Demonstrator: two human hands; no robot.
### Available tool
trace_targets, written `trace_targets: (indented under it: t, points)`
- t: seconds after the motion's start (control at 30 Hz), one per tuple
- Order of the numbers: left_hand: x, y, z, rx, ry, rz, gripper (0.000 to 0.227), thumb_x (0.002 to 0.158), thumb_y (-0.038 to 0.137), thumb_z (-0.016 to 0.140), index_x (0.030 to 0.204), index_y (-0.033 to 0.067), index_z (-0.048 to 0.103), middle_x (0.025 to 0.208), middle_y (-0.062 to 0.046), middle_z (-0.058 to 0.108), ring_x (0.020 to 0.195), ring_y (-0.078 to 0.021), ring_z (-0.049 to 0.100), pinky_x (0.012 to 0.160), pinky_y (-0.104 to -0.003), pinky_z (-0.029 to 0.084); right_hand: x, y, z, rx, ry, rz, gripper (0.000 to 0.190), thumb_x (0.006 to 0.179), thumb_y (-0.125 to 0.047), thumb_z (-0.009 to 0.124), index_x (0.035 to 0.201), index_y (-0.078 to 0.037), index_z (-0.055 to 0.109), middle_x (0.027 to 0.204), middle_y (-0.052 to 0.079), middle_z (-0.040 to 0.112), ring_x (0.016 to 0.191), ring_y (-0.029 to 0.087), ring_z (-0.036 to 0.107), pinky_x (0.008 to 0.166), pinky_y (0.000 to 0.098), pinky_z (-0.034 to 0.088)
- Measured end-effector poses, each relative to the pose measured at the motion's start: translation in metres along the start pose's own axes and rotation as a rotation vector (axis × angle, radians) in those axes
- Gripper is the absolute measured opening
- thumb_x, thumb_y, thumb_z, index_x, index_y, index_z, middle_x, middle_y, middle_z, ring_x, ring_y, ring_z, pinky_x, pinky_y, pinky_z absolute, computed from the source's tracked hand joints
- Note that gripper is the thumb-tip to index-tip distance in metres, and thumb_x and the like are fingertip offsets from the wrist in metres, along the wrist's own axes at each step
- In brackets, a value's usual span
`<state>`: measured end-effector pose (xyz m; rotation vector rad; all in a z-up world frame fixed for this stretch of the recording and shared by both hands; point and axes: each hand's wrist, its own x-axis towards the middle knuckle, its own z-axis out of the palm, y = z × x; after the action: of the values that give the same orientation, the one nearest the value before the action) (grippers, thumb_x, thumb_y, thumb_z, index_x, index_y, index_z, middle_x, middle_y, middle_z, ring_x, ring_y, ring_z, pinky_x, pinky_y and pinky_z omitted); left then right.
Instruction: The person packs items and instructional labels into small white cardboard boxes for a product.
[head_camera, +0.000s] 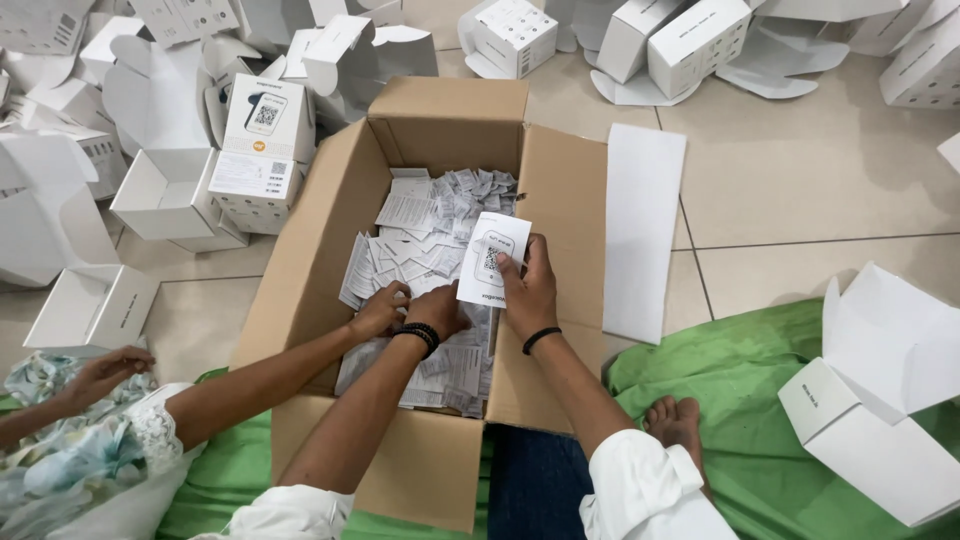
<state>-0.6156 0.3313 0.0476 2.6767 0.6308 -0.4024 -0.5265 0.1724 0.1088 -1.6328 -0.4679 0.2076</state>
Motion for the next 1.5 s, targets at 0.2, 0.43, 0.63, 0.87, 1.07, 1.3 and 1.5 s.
trace_targets:
  t: [0.2,0.43,0.63,0.87,1.07,1.3,1.5]
  points:
    - [0.013,-0.025,0.023,-0.095,-0.010,0.056,0.034,0.082,0.024,0.080,0.111,0.0105,0.067,0.108,-0.010,0.076,0.100,-0.0313,0.071,0.087,-0.044,0.057,-0.011,0.015,-0.026,0.307,-0.081,0.067,0.023,0.099,-0.013,0.063,0.117,-0.006,0.050,0.112,0.008,0.069,0.103,0.014,0.065,0.092,0.0311,0.055]
    - [-0.052,0.024,-0.051,-0.113,0.663,0.186,0.006,0.092,0.007,0.069,0.097,0.0081,0.066,0.097,-0.009,0.070,0.094,-0.0294,0.067,0.078,-0.043,0.055,-0.036,0.019,-0.079,0.618,-0.015,0.190,0.026,0.098,-0.009,0.065,0.121,-0.004,0.053,0.113,0.006,0.067,0.103,0.013,0.063,0.093,0.0298,0.054]
    - [-0.103,0.076,-0.094,0.102,1.133,0.602,0.013,0.087,-0.004,0.068,0.090,0.0045,0.059,0.100,-0.008,0.066,0.095,-0.0266,0.067,0.075,-0.038,0.057,-0.045,-0.005,-0.128,0.797,0.059,0.245,0.029,0.098,-0.002,0.061,0.126,-0.004,0.054,0.115,0.007,0.065,0.104,0.015,0.063,0.094,0.0326,0.053]
    - [-0.113,0.133,-0.088,0.062,1.155,0.828,0.015,0.083,-0.003,0.072,0.093,0.0039,0.065,0.101,-0.007,0.067,0.094,-0.0271,0.066,0.077,-0.040,0.057,-0.066,-0.031,-0.175,1.050,-0.011,0.390,0.035,0.093,-0.005,0.061,0.128,-0.008,0.057,0.115,0.005,0.070,0.105,0.017,0.068,0.089,0.0365,0.058]
    - [-0.112,0.216,-0.072,-0.507,0.949,0.680,0.007,0.087,0.004,0.077,0.094,0.0023,0.075,0.088,-0.007,0.069,0.080,-0.0211,0.065,0.068,-0.033,0.053,-0.089,0.006,-0.232,1.038,0.045,0.243,0.031,0.097,-0.007,0.067,0.127,-0.003,0.062,0.114,0.006,0.072,0.102,0.016,0.069,0.088,0.0337,0.057]
    - [-0.078,0.282,-0.017,-1.088,0.235,0.434,0.021,0.090,0.015,0.079,0.078,0.0007,0.070,0.076,-0.003,0.070,0.068,-0.0075,0.063,0.061,-0.024,0.051,-0.143,0.036,-0.342,0.946,0.227,0.156,0.032,0.095,-0.004,0.069,0.127,-0.002,0.063,0.119,0.006,0.070,0.108,0.018,0.065,0.097,0.0373,0.053]
    - [-0.071,0.337,0.022,-1.156,-0.179,0.489,0.020,0.091,0.018,0.078,0.081,0.0028,0.070,0.077,-0.002,0.072,0.069,-0.0054,0.063,0.062,-0.023,0.052,-0.186,0.002,-0.394,0.601,0.157,-0.071,0.022,0.090,-0.004,0.073,0.105,0.003,0.059,0.148,0.008,0.058,0.138,0.021,0.056,0.111,0.0390,0.045]
